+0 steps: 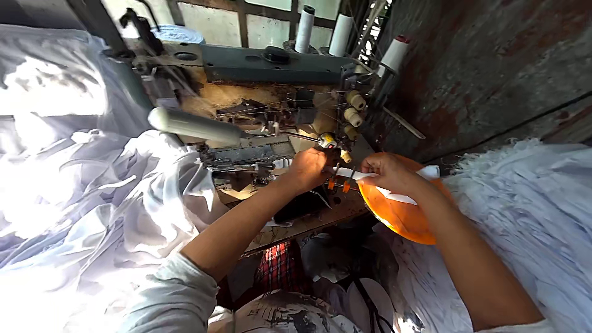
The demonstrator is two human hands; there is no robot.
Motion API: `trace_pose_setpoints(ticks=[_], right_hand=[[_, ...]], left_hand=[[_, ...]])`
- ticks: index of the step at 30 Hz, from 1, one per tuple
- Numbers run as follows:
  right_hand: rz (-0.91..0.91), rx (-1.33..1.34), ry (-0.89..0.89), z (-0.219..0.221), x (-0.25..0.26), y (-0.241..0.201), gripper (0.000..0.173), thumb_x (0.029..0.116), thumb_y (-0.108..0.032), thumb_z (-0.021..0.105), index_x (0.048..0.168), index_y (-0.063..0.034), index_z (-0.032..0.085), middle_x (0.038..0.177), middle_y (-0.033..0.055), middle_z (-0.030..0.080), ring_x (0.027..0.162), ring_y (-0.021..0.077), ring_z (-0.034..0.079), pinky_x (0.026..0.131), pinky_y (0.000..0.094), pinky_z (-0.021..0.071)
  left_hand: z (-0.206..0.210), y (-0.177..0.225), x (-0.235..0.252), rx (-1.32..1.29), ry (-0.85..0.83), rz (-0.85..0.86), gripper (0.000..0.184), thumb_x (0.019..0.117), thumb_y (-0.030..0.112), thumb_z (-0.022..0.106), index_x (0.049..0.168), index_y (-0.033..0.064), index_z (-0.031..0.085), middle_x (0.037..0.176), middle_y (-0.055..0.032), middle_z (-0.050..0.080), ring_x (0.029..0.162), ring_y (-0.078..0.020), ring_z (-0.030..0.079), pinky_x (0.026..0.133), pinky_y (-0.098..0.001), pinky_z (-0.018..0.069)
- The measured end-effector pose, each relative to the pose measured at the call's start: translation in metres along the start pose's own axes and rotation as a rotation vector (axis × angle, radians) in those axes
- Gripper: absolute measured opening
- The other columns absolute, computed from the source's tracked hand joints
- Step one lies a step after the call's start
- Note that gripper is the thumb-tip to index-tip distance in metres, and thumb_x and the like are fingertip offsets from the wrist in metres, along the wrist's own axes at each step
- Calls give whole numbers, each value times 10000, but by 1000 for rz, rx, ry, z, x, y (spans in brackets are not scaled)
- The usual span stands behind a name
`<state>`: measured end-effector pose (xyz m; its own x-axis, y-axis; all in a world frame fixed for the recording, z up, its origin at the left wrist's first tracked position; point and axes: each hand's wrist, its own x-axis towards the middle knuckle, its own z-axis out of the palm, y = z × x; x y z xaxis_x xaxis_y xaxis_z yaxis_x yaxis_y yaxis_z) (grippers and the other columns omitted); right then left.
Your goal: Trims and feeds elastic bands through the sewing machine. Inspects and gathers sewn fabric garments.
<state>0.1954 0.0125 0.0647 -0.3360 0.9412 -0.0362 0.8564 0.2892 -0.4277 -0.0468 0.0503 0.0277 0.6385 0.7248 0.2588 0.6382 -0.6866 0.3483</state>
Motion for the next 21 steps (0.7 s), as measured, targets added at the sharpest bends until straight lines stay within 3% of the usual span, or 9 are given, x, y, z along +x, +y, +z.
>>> trace_pose_setpoints(ticks=[2,5,8,10,12,13,15,18,21], right_hand=[[33,-78,-10,3,-2,2,254,909,-212,785,961,16,685,840,151,647,801,273,620,768,502,512],[26,-152,99,10,-9,5,366,890,-251,802,1048,52,673,917,230,664,859,366,645,808,576,516],[-44,-210,319,18,-29,-4,467,883,-251,802,1164,86,644,1132,326,647,1066,504,632,919,681,488],[-159,-251,474,31,-53,-21,466,908,-271,725,1141,124,644,1152,358,631,1079,534,619,917,670,487],[-309,-197,605,56,-71,-42,387,932,-242,686,1040,130,671,1095,327,671,1040,445,662,909,524,539],[-379,-97,630,75,-75,-51,321,950,-223,691,993,94,670,1057,269,688,1039,335,674,921,411,549],[-456,194,554,121,-71,-69,198,979,-248,685,998,-52,662,1036,64,696,1019,58,662,897,195,550],[-493,524,364,187,-42,-101,169,948,-191,697,974,-24,702,907,27,721,778,1,671,700,165,580],[-422,601,222,221,-12,-130,192,962,-143,641,965,41,693,810,51,692,697,18,634,669,176,547]], left_hand=[[16,0,-10,63,261,80,307,861,231,796,1036,-13,732,998,-204,728,996,-381,707,866,-563,554],[29,0,-43,160,494,183,313,906,260,743,1101,20,694,1162,-191,698,1147,-368,661,1025,-567,494],[36,-7,-107,93,513,222,288,1003,196,626,1226,18,660,1333,-205,641,1306,-375,581,1129,-568,415],[36,-18,-156,80,490,210,231,1032,182,564,1162,31,682,1331,-189,645,1308,-358,580,1137,-540,416],[28,-31,-202,110,501,119,223,1044,175,533,1093,42,705,1316,-175,659,1306,-347,585,1131,-537,425],[20,-38,-223,110,509,49,241,1048,179,531,1099,30,714,1320,-181,659,1308,-352,584,1134,-542,423],[2,-53,-259,136,565,-115,261,1042,206,536,1129,49,724,1329,-163,660,1307,-335,585,1118,-547,435],[-33,-77,-300,202,650,-289,262,988,220,590,1085,39,752,1330,-177,656,1319,-375,559,1102,-579,418],[-60,-92,-329,283,665,-378,296,968,233,609,1089,-7,733,1347,-235,627,1340,-442,523,1119,-622,385]])
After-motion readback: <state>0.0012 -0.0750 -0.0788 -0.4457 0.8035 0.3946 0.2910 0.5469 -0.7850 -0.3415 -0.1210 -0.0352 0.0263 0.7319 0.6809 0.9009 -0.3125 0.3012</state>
